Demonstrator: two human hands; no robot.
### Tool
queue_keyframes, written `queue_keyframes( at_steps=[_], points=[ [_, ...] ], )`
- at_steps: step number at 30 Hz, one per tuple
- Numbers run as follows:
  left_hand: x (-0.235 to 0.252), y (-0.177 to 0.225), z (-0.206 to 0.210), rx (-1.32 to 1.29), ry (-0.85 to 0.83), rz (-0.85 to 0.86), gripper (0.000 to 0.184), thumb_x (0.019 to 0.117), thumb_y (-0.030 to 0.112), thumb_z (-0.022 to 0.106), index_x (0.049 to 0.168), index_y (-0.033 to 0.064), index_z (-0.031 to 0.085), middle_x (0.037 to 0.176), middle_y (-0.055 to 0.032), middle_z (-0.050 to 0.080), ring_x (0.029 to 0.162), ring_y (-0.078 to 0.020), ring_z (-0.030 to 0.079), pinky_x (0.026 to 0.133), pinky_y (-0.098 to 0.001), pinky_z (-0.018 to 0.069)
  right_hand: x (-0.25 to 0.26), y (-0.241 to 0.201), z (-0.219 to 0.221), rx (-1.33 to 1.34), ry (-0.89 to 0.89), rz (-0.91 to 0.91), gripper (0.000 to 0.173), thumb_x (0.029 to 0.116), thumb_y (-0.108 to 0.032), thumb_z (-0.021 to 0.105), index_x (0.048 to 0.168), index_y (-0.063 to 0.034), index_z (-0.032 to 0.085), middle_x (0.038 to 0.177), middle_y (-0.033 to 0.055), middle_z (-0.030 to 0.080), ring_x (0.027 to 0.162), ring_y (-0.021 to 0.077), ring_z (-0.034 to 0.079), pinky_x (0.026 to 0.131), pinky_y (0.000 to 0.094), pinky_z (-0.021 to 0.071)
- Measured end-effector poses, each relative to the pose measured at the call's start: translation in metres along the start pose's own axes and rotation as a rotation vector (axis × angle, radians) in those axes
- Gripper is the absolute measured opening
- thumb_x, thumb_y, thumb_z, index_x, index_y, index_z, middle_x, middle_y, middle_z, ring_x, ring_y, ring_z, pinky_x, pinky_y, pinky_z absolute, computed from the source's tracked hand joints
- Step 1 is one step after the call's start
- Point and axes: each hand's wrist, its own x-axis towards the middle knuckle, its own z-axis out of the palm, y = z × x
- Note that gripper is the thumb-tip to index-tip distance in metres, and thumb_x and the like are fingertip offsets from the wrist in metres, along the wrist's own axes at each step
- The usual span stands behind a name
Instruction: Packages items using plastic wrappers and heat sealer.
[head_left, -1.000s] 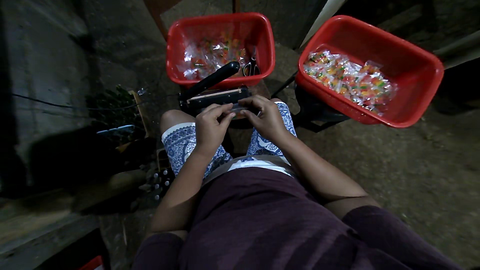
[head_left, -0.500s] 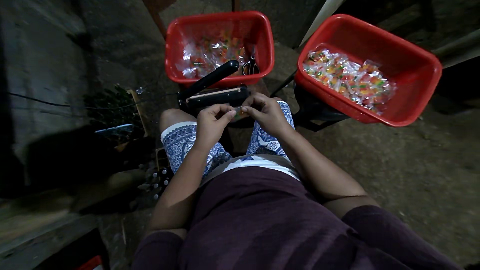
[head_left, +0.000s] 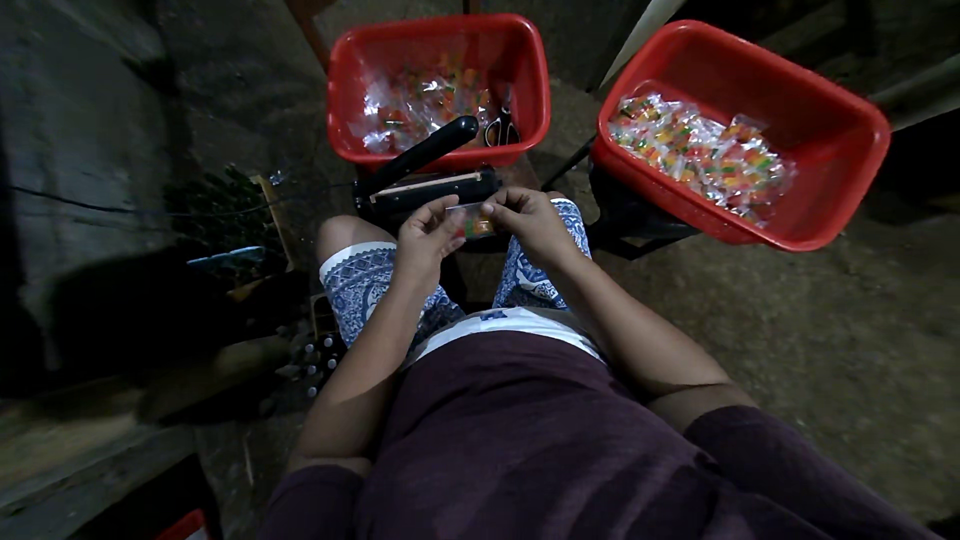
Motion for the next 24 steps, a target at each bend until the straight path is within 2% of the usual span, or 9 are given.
queue_keyframes(
  at_steps=[2,5,11,15,17,19,21,22,24],
  points=[
    [-0.003,-0.009,0.004,-0.070,-0.032,-0.055,0.029,0.0988,-0.001,0.060,0.126,0.0082,0.060,0.110,-0.0003,0.067,0.094,-0.0099,0.067,0.084,-0.0298,0.0589,0.002,0.003,0.002,0.037,0.021,0.031,0.008,0.0992,-0.009,0.064,0.095,-0.0034,0.067,0.081,-0.0015,0.066,0.072,0.0038,0.062,0.072,0.0235,0.0557],
    [-0.005,-0.023,0.017,-0.250,0.072,-0.121,0.021,0.0983,-0.004,0.059,0.114,0.0097,0.061,0.103,0.0001,0.068,0.088,-0.0093,0.067,0.082,-0.0278,0.0585,0.007,0.009,0.006,0.052,0.052,0.064,0.008,0.0990,-0.010,0.065,0.095,-0.0031,0.067,0.081,-0.0008,0.065,0.071,0.0040,0.062,0.071,0.0232,0.0549],
    [0.018,-0.043,0.021,-0.430,0.174,-0.206,0.015,0.1033,0.006,0.057,0.116,0.0128,0.061,0.099,-0.0004,0.066,0.081,-0.0080,0.064,0.075,-0.0231,0.0566,0.030,0.027,0.007,0.029,0.064,0.110,0.013,0.1009,-0.012,0.064,0.098,0.0003,0.067,0.083,0.0028,0.065,0.073,0.0063,0.061,0.072,0.0252,0.0547],
    [0.050,-0.062,0.021,-0.435,0.275,-0.245,0.017,0.1032,0.008,0.059,0.120,0.0079,0.056,0.103,-0.0031,0.062,0.085,-0.0089,0.062,0.081,-0.0236,0.0546,0.066,0.050,0.008,-0.133,0.062,0.152,0.018,0.1021,-0.013,0.062,0.102,0.0042,0.067,0.088,0.0088,0.065,0.077,0.0110,0.061,0.077,0.0310,0.0537],
    [0.067,-0.071,0.019,-0.432,0.328,-0.237,0.019,0.1031,0.006,0.058,0.121,0.0038,0.055,0.106,-0.0056,0.061,0.089,-0.0107,0.062,0.083,-0.0249,0.0541,0.086,0.058,0.009,-0.284,0.053,0.189,0.023,0.1032,-0.016,0.061,0.110,0.0047,0.068,0.097,0.0157,0.069,0.086,0.0208,0.066,0.084,0.0415,0.0550],
    [0.082,-0.078,0.019,-0.417,0.386,-0.230,0.021,0.1035,0.005,0.057,0.123,0.0005,0.053,0.108,-0.0076,0.060,0.090,-0.0116,0.061,0.083,-0.0252,0.0535,0.102,0.061,0.011,-0.450,0.048,0.227,0.024,0.1024,-0.017,0.061,0.115,0.0012,0.069,0.110,0.0197,0.070,0.104,0.0315,0.067,0.096,0.0535,0.0514],
    [0.093,-0.083,0.018,-0.385,0.430,-0.238,0.023,0.1044,0.007,0.056,0.126,0.0000,0.053,0.111,-0.0089,0.060,0.092,-0.0124,0.060,0.083,-0.0262,0.0531,0.112,0.065,0.013,-0.602,0.038,0.241,0.023,0.1007,-0.020,0.064,0.118,-0.0067,0.072,0.125,0.0174,0.066,0.124,0.0367,0.057,0.106,0.0603,0.0429],
    [0.096,-0.085,0.017,-0.367,0.438,-0.249,0.025,0.1055,0.010,0.055,0.129,0.0003,0.052,0.114,-0.0101,0.059,0.095,-0.0140,0.060,0.086,-0.0282,0.0525,0.116,0.069,0.013,-0.671,0.022,0.228,0.023,0.1002,-0.023,0.065,0.118,-0.0104,0.074,0.128,0.0159,0.064,0.129,0.0380,0.051,0.107,0.0624,0.0377],
    [0.103,-0.088,0.013,-0.321,0.462,-0.278,0.031,0.1064,0.013,0.055,0.134,0.0002,0.051,0.122,-0.0136,0.059,0.103,-0.0179,0.059,0.092,-0.0324,0.0512,0.122,0.074,0.013,-0.816,-0.025,0.162,0.024,0.0998,-0.026,0.065,0.118,-0.0143,0.075,0.128,0.0156,0.062,0.130,0.0397,0.048,0.104,0.0642,0.0356]
  ],
)
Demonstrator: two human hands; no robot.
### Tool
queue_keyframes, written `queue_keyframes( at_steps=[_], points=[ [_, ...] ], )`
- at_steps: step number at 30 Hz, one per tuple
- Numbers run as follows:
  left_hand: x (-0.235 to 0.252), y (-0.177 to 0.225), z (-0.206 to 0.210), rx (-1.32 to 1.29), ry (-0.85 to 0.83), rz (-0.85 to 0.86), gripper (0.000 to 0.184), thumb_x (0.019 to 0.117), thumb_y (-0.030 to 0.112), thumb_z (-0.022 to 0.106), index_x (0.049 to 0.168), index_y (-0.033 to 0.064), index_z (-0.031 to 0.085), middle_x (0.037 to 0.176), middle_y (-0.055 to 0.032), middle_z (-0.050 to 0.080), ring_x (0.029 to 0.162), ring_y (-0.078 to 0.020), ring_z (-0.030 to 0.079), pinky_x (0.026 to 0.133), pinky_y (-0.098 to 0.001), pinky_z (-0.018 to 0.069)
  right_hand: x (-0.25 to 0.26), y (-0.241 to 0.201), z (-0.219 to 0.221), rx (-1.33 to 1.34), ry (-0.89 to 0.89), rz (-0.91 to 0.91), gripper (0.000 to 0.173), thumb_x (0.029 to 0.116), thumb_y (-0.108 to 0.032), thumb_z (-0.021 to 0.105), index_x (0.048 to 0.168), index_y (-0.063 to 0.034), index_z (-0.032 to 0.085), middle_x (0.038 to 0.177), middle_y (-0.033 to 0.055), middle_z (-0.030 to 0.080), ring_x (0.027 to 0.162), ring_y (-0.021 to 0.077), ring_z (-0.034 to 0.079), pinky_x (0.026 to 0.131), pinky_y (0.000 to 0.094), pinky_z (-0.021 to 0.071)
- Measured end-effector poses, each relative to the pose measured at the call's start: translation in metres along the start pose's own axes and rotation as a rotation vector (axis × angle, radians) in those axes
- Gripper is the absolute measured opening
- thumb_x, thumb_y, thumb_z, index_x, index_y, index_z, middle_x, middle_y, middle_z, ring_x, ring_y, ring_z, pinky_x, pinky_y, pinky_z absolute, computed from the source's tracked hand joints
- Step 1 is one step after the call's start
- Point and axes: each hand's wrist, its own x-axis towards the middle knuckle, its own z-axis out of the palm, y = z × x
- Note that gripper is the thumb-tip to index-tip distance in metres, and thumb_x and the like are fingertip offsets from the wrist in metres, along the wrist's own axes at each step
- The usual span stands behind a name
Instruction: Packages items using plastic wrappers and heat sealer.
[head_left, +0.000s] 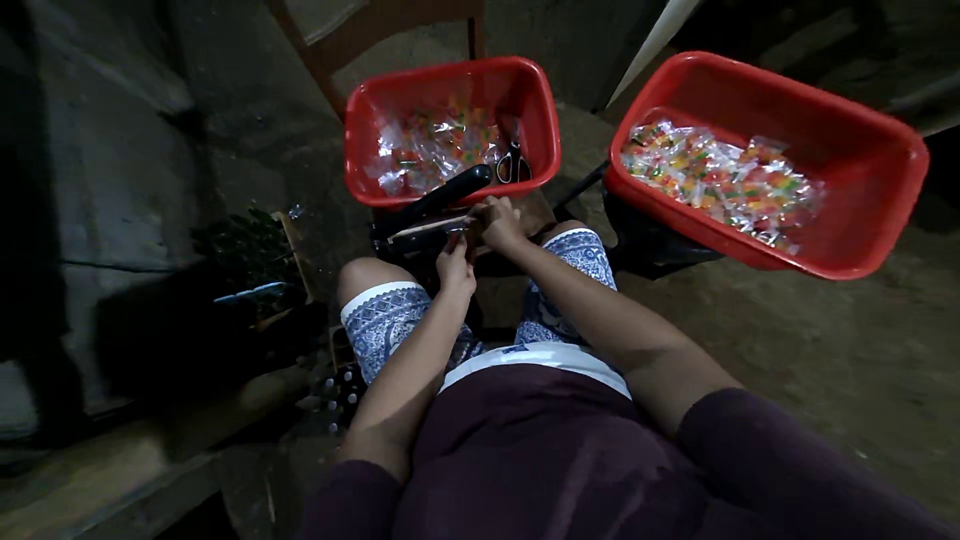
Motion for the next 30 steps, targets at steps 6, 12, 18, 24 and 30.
queue_keyframes(
  at_steps=[6,12,18,24,30],
  points=[
    [0.012,0.003,0.004,-0.023,0.037,-0.053,0.027,0.1048,0.012,0.058,0.129,0.0003,0.053,0.108,-0.0101,0.061,0.088,-0.0138,0.061,0.081,-0.0276,0.0534,0.015,0.006,-0.004,-0.110,-0.034,-0.107,0.024,0.1021,-0.025,0.062,0.115,-0.0105,0.076,0.122,0.0165,0.067,0.125,0.0405,0.053,0.098,0.0659,0.0372],
    [0.012,-0.001,0.011,-0.031,0.055,-0.067,0.023,0.1045,0.009,0.057,0.126,-0.0002,0.054,0.107,-0.0101,0.062,0.087,-0.0146,0.063,0.078,-0.0282,0.0551,0.016,0.009,-0.001,-0.202,0.029,-0.156,0.024,0.1026,-0.022,0.060,0.112,-0.0061,0.075,0.117,0.0162,0.071,0.121,0.0408,0.058,0.095,0.0660,0.0405],
    [0.013,-0.005,0.009,0.012,0.038,-0.044,0.022,0.1050,0.011,0.057,0.125,0.0011,0.056,0.107,-0.0093,0.061,0.090,-0.0148,0.061,0.082,-0.0302,0.0538,0.016,0.007,-0.004,-0.215,-0.011,-0.157,0.028,0.1013,-0.030,0.062,0.110,-0.0067,0.076,0.116,0.0160,0.070,0.120,0.0399,0.058,0.096,0.0651,0.0398],
    [0.006,0.004,0.000,0.120,-0.045,0.088,0.036,0.1043,0.012,0.058,0.138,0.0008,0.050,0.127,-0.0117,0.061,0.111,-0.0177,0.060,0.095,-0.0375,0.0509,0.017,0.016,-0.025,-0.110,-0.126,-0.223,0.024,0.1011,-0.023,0.064,0.110,-0.0039,0.075,0.120,0.0183,0.069,0.125,0.0416,0.056,0.097,0.0698,0.0368],
    [0.003,0.026,-0.010,0.286,-0.277,0.301,0.044,0.0998,0.007,0.062,0.141,-0.0004,0.052,0.131,-0.0134,0.061,0.114,-0.0181,0.062,0.096,-0.0372,0.0540,0.002,0.011,-0.061,-0.068,-0.302,-0.201,0.029,0.1028,-0.022,0.062,0.119,-0.0009,0.071,0.123,0.0191,0.068,0.123,0.0380,0.058,0.106,0.0669,0.0352]
  ],
)
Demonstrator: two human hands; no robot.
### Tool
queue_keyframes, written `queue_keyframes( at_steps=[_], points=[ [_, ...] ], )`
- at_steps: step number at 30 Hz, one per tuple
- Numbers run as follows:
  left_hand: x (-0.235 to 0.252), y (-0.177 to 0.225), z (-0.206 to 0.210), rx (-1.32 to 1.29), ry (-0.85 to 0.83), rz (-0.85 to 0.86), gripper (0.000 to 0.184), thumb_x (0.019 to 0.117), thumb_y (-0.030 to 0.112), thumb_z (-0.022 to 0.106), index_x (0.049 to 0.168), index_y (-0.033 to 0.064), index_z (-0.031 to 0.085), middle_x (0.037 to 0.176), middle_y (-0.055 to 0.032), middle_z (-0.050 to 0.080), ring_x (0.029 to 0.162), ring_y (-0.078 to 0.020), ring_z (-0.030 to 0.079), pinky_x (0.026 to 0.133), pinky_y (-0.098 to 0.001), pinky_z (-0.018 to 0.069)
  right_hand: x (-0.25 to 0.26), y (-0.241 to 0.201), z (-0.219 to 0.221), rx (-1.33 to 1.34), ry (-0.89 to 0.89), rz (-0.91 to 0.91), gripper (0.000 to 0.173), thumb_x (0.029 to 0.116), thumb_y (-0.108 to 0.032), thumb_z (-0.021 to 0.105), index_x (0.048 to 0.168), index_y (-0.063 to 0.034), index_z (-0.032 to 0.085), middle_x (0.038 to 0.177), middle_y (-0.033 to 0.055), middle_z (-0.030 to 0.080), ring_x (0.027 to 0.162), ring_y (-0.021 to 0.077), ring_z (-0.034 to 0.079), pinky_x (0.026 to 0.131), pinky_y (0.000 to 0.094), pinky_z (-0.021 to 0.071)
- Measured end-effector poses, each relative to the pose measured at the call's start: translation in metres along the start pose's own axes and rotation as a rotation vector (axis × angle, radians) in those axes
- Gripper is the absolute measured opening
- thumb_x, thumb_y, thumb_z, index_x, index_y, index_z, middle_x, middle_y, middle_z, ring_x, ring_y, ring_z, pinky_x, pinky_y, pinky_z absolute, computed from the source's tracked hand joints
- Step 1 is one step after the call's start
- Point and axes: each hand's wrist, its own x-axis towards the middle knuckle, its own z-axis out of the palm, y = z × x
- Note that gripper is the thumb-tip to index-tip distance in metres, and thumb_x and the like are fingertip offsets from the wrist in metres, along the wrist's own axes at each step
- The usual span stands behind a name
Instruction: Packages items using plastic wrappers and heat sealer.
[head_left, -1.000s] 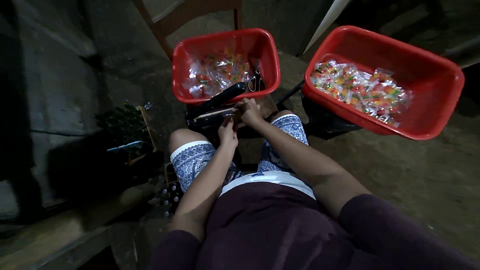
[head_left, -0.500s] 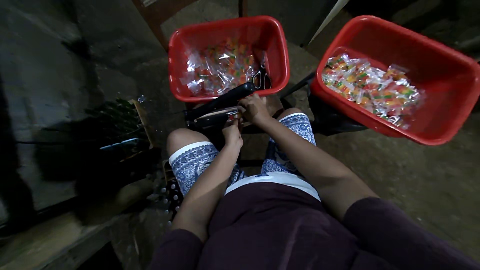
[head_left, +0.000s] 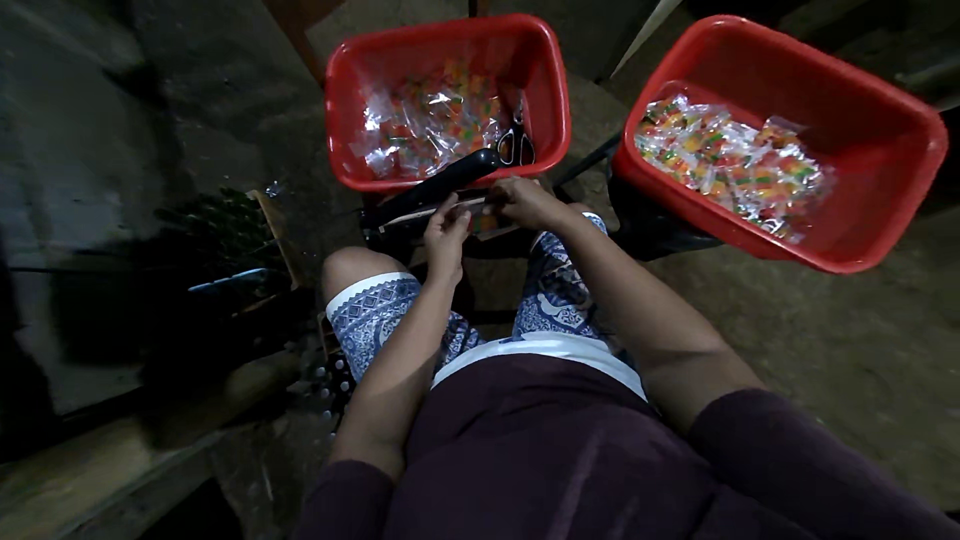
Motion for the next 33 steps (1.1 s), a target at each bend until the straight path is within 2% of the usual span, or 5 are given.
queue_keyframes(
  at_steps=[3,6,9,14,33],
  points=[
    [-0.001,-0.003,0.001,0.039,-0.020,-0.017,0.022,0.0987,0.005,0.064,0.119,-0.0042,0.064,0.111,-0.0110,0.067,0.096,-0.0139,0.066,0.086,-0.0324,0.0578,-0.010,0.005,0.005,0.100,0.054,-0.011,0.026,0.1022,-0.020,0.063,0.115,0.0011,0.072,0.112,0.0189,0.070,0.108,0.0330,0.066,0.101,0.0591,0.0455],
    [-0.005,-0.001,0.004,0.012,0.018,-0.058,0.016,0.0992,0.004,0.064,0.112,-0.0044,0.066,0.101,-0.0091,0.068,0.088,-0.0116,0.066,0.081,-0.0293,0.0584,-0.018,0.015,0.021,0.366,0.195,-0.021,0.019,0.1009,-0.016,0.064,0.101,0.0014,0.071,0.090,0.0095,0.068,0.080,0.0145,0.064,0.080,0.0380,0.0538],
    [-0.008,0.004,0.004,0.002,0.049,-0.105,0.014,0.1000,0.006,0.064,0.111,-0.0028,0.066,0.100,-0.0079,0.067,0.088,-0.0114,0.066,0.083,-0.0283,0.0577,-0.028,0.013,0.036,0.747,0.253,0.082,0.015,0.1023,-0.012,0.061,0.103,0.0013,0.066,0.089,0.0042,0.063,0.078,0.0079,0.061,0.076,0.0286,0.0543],
    [-0.010,0.004,0.002,0.007,0.052,-0.112,0.012,0.0999,0.005,0.064,0.109,-0.0022,0.066,0.095,-0.0069,0.067,0.084,-0.0112,0.065,0.080,-0.0278,0.0580,-0.043,0.006,0.043,0.940,0.169,0.170,0.022,0.0950,-0.001,0.067,0.116,-0.0001,0.060,0.100,0.0083,0.066,0.089,0.0149,0.067,0.079,0.0335,0.0592],
    [-0.012,0.005,0.000,-0.142,-0.034,-0.327,0.024,0.0985,0.002,0.064,0.121,-0.0001,0.058,0.107,-0.0090,0.066,0.091,-0.0135,0.068,0.083,-0.0279,0.0584,-0.036,0.006,0.055,0.969,0.303,0.189,0.005,0.0969,0.001,0.064,0.101,0.0016,0.063,0.088,0.0036,0.066,0.076,0.0085,0.065,0.075,0.0268,0.0587]
  ],
)
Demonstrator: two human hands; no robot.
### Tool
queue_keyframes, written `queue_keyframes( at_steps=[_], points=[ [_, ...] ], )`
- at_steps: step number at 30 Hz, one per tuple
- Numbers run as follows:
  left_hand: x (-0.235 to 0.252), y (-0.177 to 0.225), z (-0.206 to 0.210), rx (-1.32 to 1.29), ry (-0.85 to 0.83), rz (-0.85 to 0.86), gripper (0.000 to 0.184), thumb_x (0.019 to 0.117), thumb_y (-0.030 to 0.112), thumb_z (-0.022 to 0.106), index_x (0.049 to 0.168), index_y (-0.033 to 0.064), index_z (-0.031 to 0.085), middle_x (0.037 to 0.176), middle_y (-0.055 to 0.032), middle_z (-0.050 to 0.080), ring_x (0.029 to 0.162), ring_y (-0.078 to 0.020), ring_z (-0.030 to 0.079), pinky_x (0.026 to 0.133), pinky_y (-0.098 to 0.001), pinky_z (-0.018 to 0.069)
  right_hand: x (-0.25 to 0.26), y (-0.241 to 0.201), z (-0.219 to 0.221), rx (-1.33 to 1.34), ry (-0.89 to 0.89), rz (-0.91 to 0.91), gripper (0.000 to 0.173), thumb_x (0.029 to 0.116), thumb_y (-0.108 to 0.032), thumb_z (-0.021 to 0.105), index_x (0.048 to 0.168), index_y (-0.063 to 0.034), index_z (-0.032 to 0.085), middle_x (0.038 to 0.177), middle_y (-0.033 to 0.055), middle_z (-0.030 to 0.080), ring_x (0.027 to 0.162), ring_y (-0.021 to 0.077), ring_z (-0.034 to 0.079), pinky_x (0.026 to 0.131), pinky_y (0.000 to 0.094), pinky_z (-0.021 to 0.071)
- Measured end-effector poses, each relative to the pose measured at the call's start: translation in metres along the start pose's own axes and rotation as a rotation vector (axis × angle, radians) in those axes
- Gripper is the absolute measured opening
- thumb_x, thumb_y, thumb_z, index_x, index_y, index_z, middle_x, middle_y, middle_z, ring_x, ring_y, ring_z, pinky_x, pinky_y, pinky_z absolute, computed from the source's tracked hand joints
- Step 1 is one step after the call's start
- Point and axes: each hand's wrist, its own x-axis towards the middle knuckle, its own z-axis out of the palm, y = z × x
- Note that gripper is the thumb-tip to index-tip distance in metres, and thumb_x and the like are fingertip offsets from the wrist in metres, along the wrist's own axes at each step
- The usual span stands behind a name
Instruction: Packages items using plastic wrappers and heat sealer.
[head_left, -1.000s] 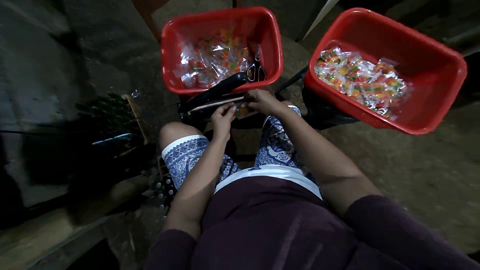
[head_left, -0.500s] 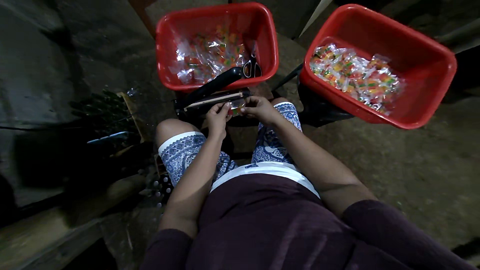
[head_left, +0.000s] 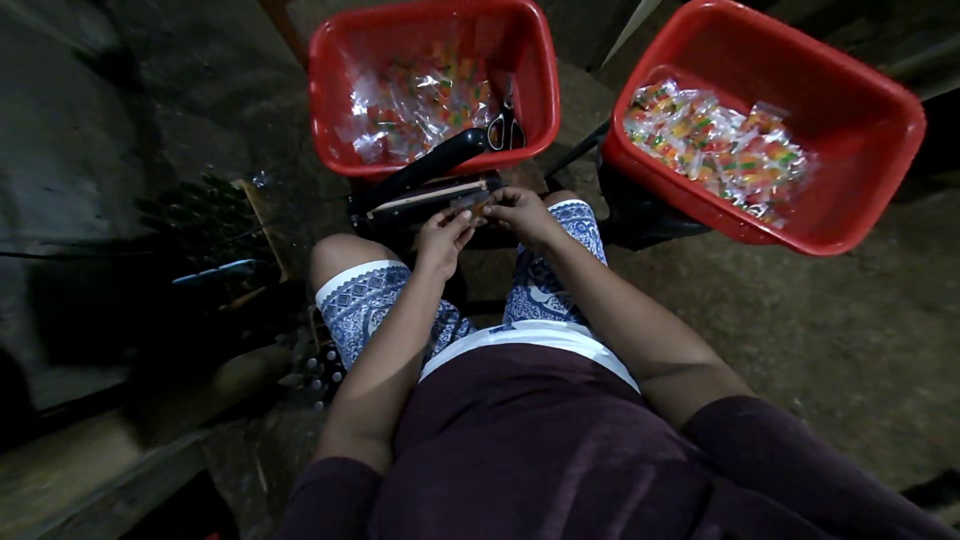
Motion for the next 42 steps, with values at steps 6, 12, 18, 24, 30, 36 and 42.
queue_keyframes(
  at_steps=[6,12,18,24,30,36,42],
  points=[
    [0.011,-0.010,0.003,-0.097,0.097,-0.084,0.019,0.1020,0.009,0.061,0.121,0.0067,0.059,0.101,-0.0038,0.067,0.083,-0.0086,0.065,0.074,-0.0230,0.0556,0.019,0.017,0.017,0.050,0.123,0.058,0.014,0.0982,-0.005,0.066,0.109,0.0045,0.064,0.094,0.0103,0.067,0.077,0.0129,0.066,0.075,0.0307,0.0596],
    [0.027,-0.013,0.007,-0.133,0.224,-0.062,0.021,0.1027,0.012,0.061,0.123,0.0060,0.059,0.100,-0.0056,0.065,0.082,-0.0109,0.063,0.075,-0.0251,0.0545,0.035,0.029,0.035,0.052,0.207,0.035,0.017,0.1014,-0.008,0.062,0.112,0.0061,0.064,0.096,0.0127,0.066,0.077,0.0130,0.065,0.074,0.0298,0.0578],
    [0.030,-0.009,0.009,-0.126,0.262,-0.091,0.025,0.1023,0.011,0.061,0.126,0.0051,0.057,0.101,-0.0057,0.063,0.082,-0.0103,0.062,0.074,-0.0233,0.0534,0.032,0.016,0.020,-0.006,0.144,0.137,0.026,0.1068,-0.012,0.054,0.126,0.0045,0.060,0.107,0.0148,0.068,0.087,0.0170,0.068,0.079,0.0336,0.0590],
    [0.028,-0.003,0.016,-0.157,0.276,-0.089,0.023,0.1038,0.007,0.056,0.126,0.0002,0.056,0.098,-0.0081,0.062,0.077,-0.0123,0.062,0.071,-0.0250,0.0556,0.013,-0.079,-0.003,-0.519,0.288,-0.450,0.035,0.1075,-0.019,0.047,0.128,0.0038,0.062,0.123,0.0199,0.064,0.110,0.0226,0.065,0.097,0.0376,0.0527],
    [0.032,0.001,0.015,-0.161,0.292,-0.112,0.021,0.1034,0.009,0.057,0.123,-0.0005,0.058,0.096,-0.0081,0.062,0.076,-0.0130,0.060,0.070,-0.0259,0.0540,0.040,-0.112,0.025,-1.117,-0.082,-0.495,0.050,0.1093,-0.043,0.039,0.135,-0.0103,0.067,0.149,0.0103,0.057,0.149,0.0334,0.038,0.119,0.0646,0.0225],
    [0.031,0.003,0.017,-0.133,0.335,-0.170,0.033,0.1007,0.004,0.057,0.132,-0.0030,0.052,0.123,-0.0171,0.060,0.100,-0.0199,0.063,0.084,-0.0302,0.0553,0.072,-0.042,0.019,-1.178,-0.036,-0.328,0.048,0.1118,-0.035,0.033,0.147,-0.0143,0.058,0.157,0.0077,0.050,0.154,0.0330,0.030,0.121,0.0705,0.0077],
    [0.031,0.002,0.020,-0.152,0.350,-0.163,0.030,0.1006,0.003,0.056,0.129,-0.0028,0.051,0.114,-0.0148,0.060,0.093,-0.0167,0.063,0.080,-0.0269,0.0548,0.071,-0.029,0.018,-1.128,0.015,-0.351,0.047,0.1122,-0.033,0.032,0.148,-0.0149,0.057,0.156,0.0085,0.050,0.154,0.0341,0.029,0.119,0.0741,0.0037]
  ],
)
